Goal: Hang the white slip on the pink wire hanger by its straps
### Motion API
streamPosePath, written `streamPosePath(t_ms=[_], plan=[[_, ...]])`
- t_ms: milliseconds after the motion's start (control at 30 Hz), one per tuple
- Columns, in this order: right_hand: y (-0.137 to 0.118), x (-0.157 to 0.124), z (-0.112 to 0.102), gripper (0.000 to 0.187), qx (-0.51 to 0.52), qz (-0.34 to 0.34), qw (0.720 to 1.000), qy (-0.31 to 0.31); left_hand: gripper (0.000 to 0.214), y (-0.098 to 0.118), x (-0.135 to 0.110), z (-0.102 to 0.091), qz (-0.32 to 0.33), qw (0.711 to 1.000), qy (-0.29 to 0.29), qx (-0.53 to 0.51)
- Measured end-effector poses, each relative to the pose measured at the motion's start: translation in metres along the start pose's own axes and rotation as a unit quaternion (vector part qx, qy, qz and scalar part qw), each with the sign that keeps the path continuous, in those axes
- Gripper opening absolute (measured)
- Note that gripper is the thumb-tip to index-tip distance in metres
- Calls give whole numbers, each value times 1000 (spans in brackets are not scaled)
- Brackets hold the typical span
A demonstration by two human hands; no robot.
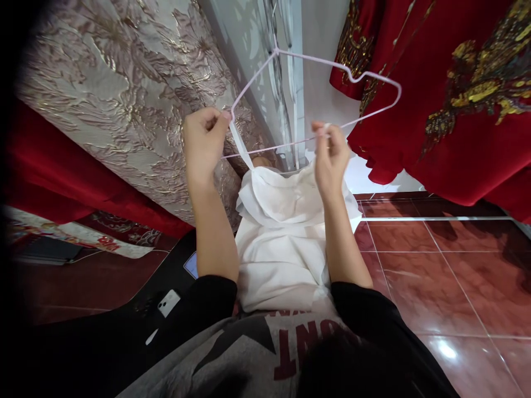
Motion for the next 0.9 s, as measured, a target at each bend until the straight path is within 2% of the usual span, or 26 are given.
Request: streamPosePath(t_ms=[100,200,233,333,400,467,567,633,733,900], plan=[[20,27,-32,45,18,14,993,115,37,-6,1,-4,28,995,-52,79],[37,54,-61,44,34,2,986,164,32,-5,6,-13,4,997,-35,64],[40,61,-67,40,40,-10,986,161,30,-4,8,-16,-12,998,-24,51],[37,77,-73,20,10,-42,997,63,27,1,13,-19,-40,998,4,37],[31,83,-71,17,-17,-60,998,0,27,4,13,-17,-38,998,-7,56],[26,88,-67,14,-15,-76,997,-11,29,6,12,-14,-22,996,-32,82],[25,96,-62,15,-22,-65,998,-17,29,6,13,-14,-11,994,-25,104],[22,100,-59,14,-54,-53,996,-46,27,7,17,-16,9,990,-28,137],[10,103,-54,23,-112,-60,987,-94,27,10,23,-21,49,978,-52,194],[-12,100,-50,34,-156,-54,973,-162,20,8,19,-26,25,990,1,142]])
Point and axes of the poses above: each hand's wrist, its own x-axis towards the middle knuckle, its own z-axis out of the palm, y = z × x, the point moved 2 cm from there along x, towards the middle knuckle, and after that the axes turned 14 degrees about -x, right-handed, at the moved point
